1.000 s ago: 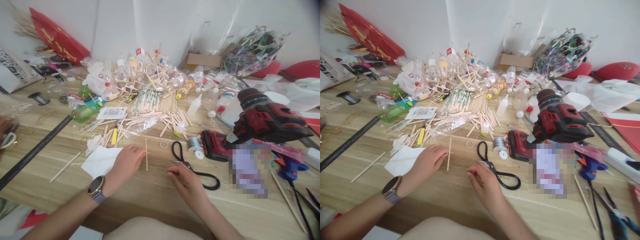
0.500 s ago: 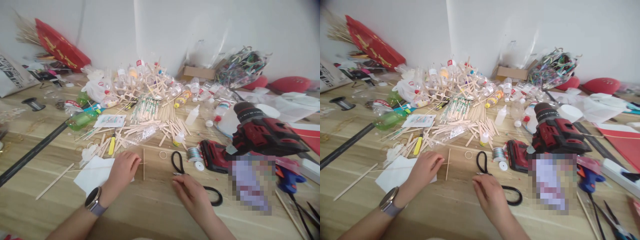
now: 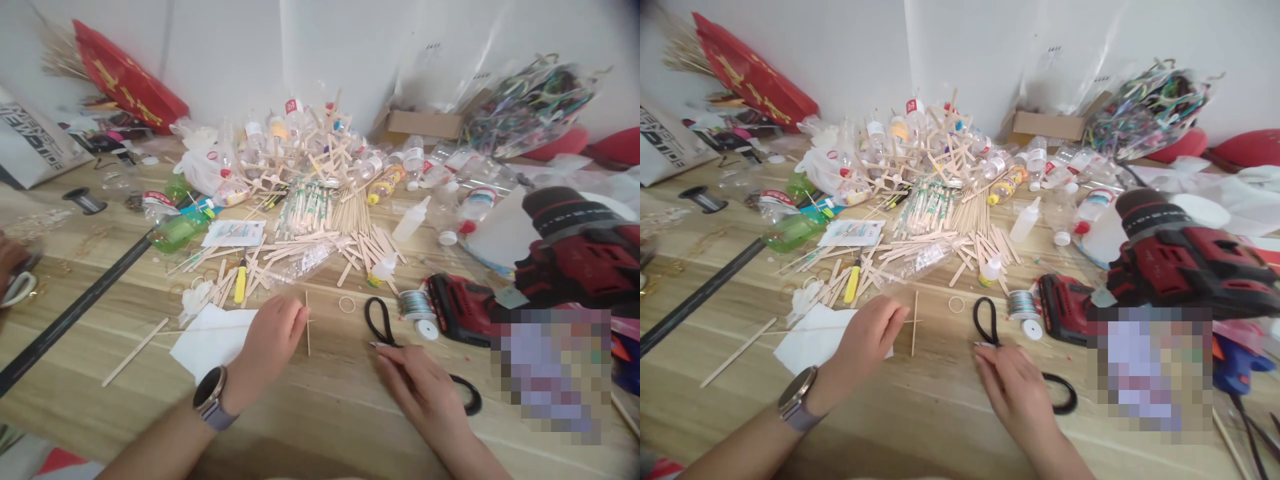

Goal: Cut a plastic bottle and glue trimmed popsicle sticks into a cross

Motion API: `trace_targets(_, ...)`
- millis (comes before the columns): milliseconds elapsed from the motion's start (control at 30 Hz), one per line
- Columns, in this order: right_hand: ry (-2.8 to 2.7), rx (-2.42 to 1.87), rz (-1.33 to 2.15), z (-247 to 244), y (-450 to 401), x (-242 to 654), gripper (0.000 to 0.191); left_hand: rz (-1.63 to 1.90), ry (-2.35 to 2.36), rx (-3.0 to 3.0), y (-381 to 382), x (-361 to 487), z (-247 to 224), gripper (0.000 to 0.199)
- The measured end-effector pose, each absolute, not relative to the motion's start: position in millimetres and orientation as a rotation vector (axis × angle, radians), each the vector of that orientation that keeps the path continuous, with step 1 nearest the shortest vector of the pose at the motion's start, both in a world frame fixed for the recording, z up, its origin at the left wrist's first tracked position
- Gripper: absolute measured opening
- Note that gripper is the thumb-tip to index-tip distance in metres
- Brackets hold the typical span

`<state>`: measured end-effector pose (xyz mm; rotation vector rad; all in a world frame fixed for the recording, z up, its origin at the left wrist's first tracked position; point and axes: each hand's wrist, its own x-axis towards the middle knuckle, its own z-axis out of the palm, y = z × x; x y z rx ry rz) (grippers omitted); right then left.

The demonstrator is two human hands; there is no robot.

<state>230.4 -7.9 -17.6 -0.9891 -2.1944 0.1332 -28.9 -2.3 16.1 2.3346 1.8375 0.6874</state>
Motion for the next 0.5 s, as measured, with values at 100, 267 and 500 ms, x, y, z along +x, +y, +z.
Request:
trace_targets(100,-2.213,-1.048,0.102,-19.8,-4.4,233.5,0.012,0.480,1.770,2.309,14.6,-12.3,29.1,0.020)
trace_targets(267,-2.254,-1.226,0.096,-22.9,-0.7,237.9,0.023,0.250,1.740,2.324,65.7,23.8,36.6,0.022)
trace_targets(500,-2.409,-1.521,0.115,-16.0,2.4,248.7,0.024,0.023,1.837,2.162,104.0,62.3,28.4,0.037)
